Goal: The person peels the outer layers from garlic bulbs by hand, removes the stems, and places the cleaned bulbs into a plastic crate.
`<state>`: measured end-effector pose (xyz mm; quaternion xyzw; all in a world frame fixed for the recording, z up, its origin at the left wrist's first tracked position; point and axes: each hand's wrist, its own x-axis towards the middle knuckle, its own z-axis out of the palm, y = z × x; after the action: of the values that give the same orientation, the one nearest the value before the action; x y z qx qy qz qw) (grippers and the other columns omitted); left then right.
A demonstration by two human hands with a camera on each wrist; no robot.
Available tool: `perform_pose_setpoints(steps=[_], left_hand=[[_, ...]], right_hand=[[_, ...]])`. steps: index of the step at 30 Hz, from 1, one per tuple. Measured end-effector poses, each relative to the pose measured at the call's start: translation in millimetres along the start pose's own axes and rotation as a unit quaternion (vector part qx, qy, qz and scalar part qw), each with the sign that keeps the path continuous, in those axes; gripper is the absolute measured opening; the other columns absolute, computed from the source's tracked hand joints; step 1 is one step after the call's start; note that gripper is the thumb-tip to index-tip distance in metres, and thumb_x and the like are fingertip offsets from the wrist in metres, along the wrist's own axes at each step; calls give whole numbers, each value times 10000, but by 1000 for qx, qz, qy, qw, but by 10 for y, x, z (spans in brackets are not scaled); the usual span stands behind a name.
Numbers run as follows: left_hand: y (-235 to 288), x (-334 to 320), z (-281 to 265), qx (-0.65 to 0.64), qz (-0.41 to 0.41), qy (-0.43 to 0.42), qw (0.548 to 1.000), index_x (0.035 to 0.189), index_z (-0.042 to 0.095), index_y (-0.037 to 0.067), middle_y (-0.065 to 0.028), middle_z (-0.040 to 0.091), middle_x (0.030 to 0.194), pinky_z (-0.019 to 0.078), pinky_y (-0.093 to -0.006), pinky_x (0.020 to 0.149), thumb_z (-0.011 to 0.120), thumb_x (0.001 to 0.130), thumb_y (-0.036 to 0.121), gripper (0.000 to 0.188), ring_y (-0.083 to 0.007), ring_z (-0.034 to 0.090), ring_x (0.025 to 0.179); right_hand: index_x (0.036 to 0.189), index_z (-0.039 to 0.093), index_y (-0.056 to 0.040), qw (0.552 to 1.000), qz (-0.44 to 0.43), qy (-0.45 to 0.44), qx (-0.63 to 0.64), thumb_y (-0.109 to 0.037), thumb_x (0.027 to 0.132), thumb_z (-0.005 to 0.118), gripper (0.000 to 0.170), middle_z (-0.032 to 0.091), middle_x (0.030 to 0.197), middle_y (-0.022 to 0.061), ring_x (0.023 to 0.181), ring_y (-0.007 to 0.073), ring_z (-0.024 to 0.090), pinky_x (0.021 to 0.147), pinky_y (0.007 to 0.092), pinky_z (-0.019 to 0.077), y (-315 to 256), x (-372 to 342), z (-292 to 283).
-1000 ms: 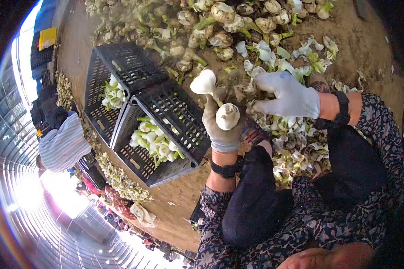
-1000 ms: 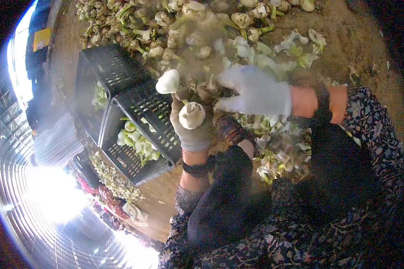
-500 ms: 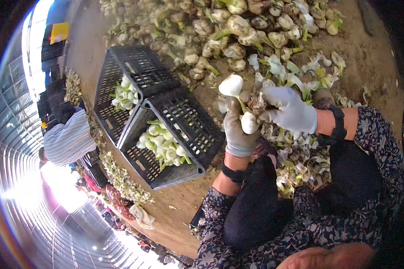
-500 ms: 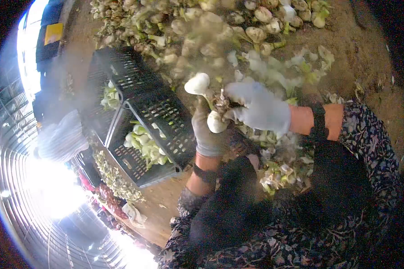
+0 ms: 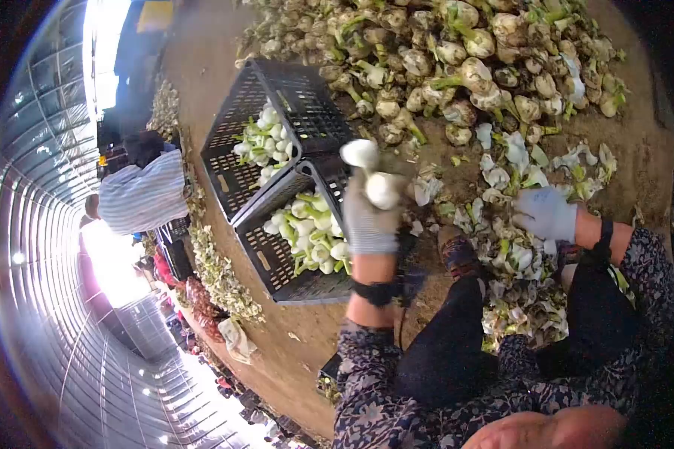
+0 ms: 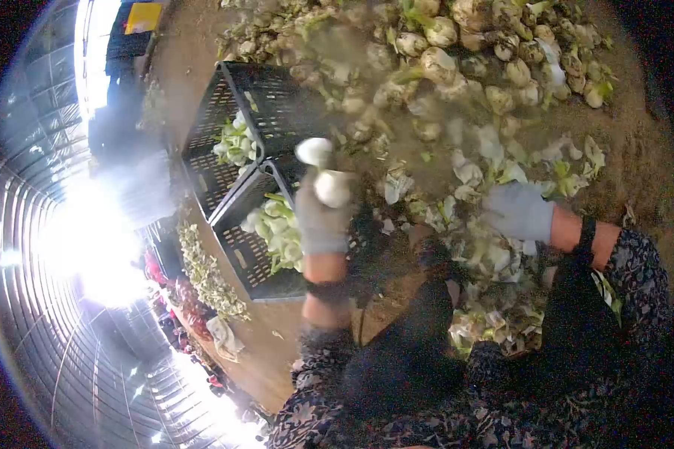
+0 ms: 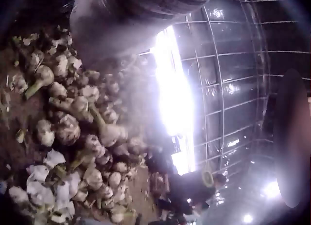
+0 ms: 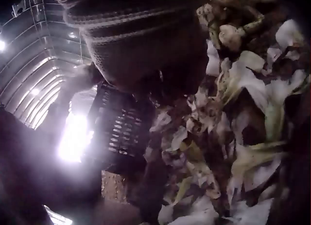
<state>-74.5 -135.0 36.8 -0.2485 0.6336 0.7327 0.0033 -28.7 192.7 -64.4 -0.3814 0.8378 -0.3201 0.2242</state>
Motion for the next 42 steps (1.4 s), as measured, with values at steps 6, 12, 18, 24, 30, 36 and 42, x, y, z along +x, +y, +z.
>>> perform_pose_setpoints(steps=[6, 12, 18, 24, 30, 36, 42], left_hand=[[1127, 436, -50, -430, 38, 87, 898, 1226, 478, -34, -238, 539, 1200, 504, -489, 937, 563, 896, 289, 469, -316, 547, 1118], [-141, 340, 786, 118, -70, 87, 987, 1283, 519, 24, -106, 592, 1199, 494, -308, 848, 557, 905, 163, 405, -206, 576, 1012], [-1699, 815, 717, 296, -7, -13, 955, 1221, 530, -54, -207, 599, 1152, 444, -339, 885, 502, 922, 90, 333, -300, 586, 983], [-1590, 627, 1020, 284, 28, -38, 958, 1296, 458, -68, -263, 469, 1333, 371, -366, 1009, 541, 926, 152, 439, -340, 477, 1215], [-1897, 348, 1297, 224, 1, -125, 966, 1335, 393, -100, -260, 466, 1335, 341, -375, 1045, 675, 846, 221, 650, -318, 465, 1227], [-1594, -54, 1123, 70, -155, -220, 961, 1282, 484, -37, -152, 597, 1144, 507, -314, 781, 690, 806, 192, 567, -212, 608, 952], [-924, -539, 923, -92, -206, -253, 941, 1347, 394, -27, -98, 579, 1139, 496, -246, 729, 719, 762, 182, 701, -134, 587, 914]], right_hand=[[631, 602, -41, 982, 137, 122, 47, -283, 683, 684, 261, 592, 758, 129, 732, 353, 588, 595, 478, 452, 23, -18, -35], [653, 595, -39, 976, 131, 160, 74, -278, 691, 672, 254, 556, 733, 155, 702, 376, 569, 619, 485, 440, 130, -131, 159], [717, 547, -16, 975, 83, 198, 51, -213, 759, 603, 209, 513, 738, 164, 685, 379, 542, 601, 477, 429, 41, -236, 26], [891, 509, -7, 975, 172, 99, 101, -225, 836, 544, 228, 529, 857, 191, 792, 406, 544, 686, 483, 435, 17, -191, -18], [1172, 492, -53, 981, 178, 61, 53, -104, 853, 530, 325, 534, 959, 199, 863, 408, 554, 756, 469, 456, 89, -196, -55], [1201, 587, -130, 988, 140, -23, -62, -159, 840, 577, 363, 624, 989, 138, 881, 349, 600, 749, 420, 481, -12, -177, -525], [1342, 505, -133, 945, 172, 166, 225, -124, 857, 556, 488, 664, 1017, 107, 815, 186, 619, 739, 316, 481, -95, -84, -590]])
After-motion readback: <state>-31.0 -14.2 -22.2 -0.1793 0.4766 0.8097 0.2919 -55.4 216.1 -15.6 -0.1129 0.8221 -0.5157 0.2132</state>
